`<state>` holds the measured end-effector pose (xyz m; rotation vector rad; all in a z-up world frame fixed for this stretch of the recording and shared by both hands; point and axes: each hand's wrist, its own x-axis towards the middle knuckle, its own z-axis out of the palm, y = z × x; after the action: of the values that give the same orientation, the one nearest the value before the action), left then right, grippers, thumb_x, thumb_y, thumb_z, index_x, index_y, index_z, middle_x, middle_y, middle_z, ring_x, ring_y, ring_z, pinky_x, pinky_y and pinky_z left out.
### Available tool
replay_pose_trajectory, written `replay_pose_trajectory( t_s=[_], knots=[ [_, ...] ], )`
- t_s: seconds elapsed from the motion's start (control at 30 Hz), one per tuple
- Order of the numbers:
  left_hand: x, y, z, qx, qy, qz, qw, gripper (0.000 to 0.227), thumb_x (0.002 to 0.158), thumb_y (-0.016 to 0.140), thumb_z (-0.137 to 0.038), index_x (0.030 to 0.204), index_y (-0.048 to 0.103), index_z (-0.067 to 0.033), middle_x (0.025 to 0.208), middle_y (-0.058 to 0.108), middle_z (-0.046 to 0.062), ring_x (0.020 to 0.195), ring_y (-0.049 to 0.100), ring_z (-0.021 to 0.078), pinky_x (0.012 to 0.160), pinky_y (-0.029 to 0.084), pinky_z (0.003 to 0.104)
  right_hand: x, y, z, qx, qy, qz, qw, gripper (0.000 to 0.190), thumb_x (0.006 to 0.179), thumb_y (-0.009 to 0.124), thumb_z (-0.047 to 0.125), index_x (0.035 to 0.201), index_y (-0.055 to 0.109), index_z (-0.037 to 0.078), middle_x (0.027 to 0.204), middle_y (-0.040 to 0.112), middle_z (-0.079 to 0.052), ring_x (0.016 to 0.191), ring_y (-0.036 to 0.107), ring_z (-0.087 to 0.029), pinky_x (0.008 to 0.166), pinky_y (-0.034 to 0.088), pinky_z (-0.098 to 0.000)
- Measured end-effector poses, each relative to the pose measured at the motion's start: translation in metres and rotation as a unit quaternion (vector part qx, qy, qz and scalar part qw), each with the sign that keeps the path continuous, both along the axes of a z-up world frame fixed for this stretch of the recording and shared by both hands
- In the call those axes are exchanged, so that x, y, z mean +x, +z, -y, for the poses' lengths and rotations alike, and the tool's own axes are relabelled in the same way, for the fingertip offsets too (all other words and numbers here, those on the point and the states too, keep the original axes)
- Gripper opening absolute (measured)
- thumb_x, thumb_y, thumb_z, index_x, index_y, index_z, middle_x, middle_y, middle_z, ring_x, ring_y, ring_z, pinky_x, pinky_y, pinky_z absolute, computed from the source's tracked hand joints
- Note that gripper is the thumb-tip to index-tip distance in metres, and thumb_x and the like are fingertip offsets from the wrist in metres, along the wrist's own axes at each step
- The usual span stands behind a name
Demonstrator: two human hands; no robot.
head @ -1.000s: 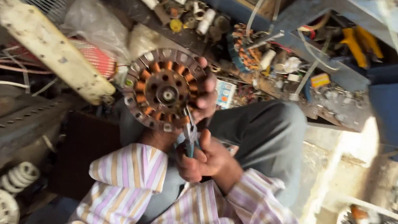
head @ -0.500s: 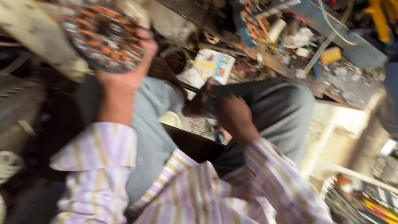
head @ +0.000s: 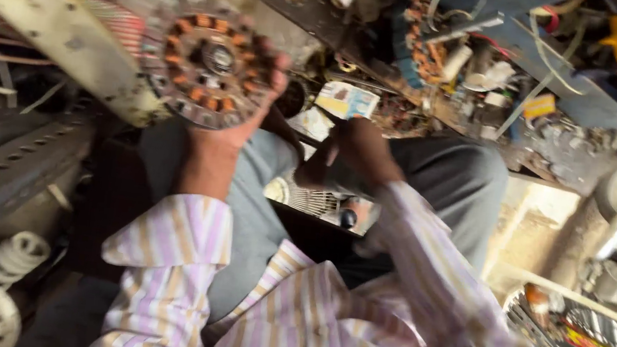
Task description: The person sits on the floor of a cluttered repair workshop and works on a fan motor. They hold the motor rotor, use a spanner on its central nut, tap and pry at the copper windings, and handle the motor parts by hand while turning them over.
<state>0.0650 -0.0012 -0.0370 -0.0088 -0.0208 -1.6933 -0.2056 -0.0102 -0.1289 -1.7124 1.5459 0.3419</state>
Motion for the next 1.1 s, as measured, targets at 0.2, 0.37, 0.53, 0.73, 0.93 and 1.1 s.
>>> replay_pose_trajectory(
  t_s=[0.2,0.37,0.53,0.73,0.93,1.1],
  knots=[
    [-0.029,0.006,-0.015,0.036,-0.036,-0.037,0.998,0.073,0.1,0.051,-0.054,0.152,0.05,-0.0023,0.126,0.068,0.025,0.117,0.068,0.0418,0.102,0.058,0.05,-0.008,0.193,-0.049,0.047,-0.164,0.388,0.906,0.041,0.104,0.062,0.037,0.104,0.073,-0.002,0.089,0.071,-0.008,0.079,0.064,-0.013,0.07,0.05,-0.0311],
    [-0.045,0.008,-0.023,0.021,-0.091,-0.022,0.995,0.073,0.103,0.051,-0.057,0.149,0.05,0.0,0.124,0.067,0.026,0.116,0.067,0.0426,0.104,0.056,0.051,-0.013,0.213,-0.044,0.084,-0.109,0.38,0.915,0.042,0.099,0.061,0.037,0.113,0.071,-0.002,0.093,0.077,-0.008,0.083,0.072,-0.012,0.074,0.06,-0.0288],
    [-0.05,0.015,-0.025,0.028,-0.107,-0.016,0.994,0.066,0.108,0.053,-0.051,0.154,0.051,-0.0041,0.126,0.067,0.025,0.117,0.066,0.0422,0.106,0.054,0.051,-0.016,0.229,-0.037,0.09,-0.042,0.311,0.945,0.043,0.101,0.06,0.036,0.105,0.076,-0.003,0.078,0.075,-0.011,0.072,0.068,-0.014,0.065,0.058,-0.0291],
    [-0.05,0.03,-0.024,0.016,-0.078,-0.07,0.994,0.066,0.103,0.052,-0.052,0.147,0.052,-0.0025,0.122,0.067,0.025,0.115,0.067,0.0418,0.105,0.055,0.05,-0.008,0.241,-0.034,0.055,-0.008,0.342,0.938,0.042,0.1,0.059,0.037,0.103,0.074,-0.002,0.079,0.076,-0.005,0.071,0.07,-0.011,0.063,0.058,-0.0274],
    [-0.053,0.026,-0.022,-0.021,-0.097,-0.06,0.993,0.062,0.11,0.056,-0.048,0.148,0.047,-0.0004,0.122,0.065,0.027,0.114,0.067,0.0406,0.102,0.055,0.048,0.0,0.22,-0.039,0.017,0.022,0.334,0.942,0.041,0.102,0.059,0.037,0.098,0.075,0.0,0.071,0.071,-0.008,0.063,0.066,-0.014,0.057,0.056,-0.0297],
    [-0.066,0.028,-0.026,-0.105,-0.316,-0.269,0.904,0.084,0.093,0.063,-0.057,0.151,0.041,-0.0001,0.14,0.054,0.032,0.124,0.059,0.047,0.104,0.053,0.054,-0.004,0.074,-0.131,0.641,-0.211,0.647,0.354,0.058,0.097,0.059,0.062,0.082,0.06,0.006,0.077,0.062,-0.006,0.056,0.052,-0.013,0.047,0.042,-0.0266]
  ],
)
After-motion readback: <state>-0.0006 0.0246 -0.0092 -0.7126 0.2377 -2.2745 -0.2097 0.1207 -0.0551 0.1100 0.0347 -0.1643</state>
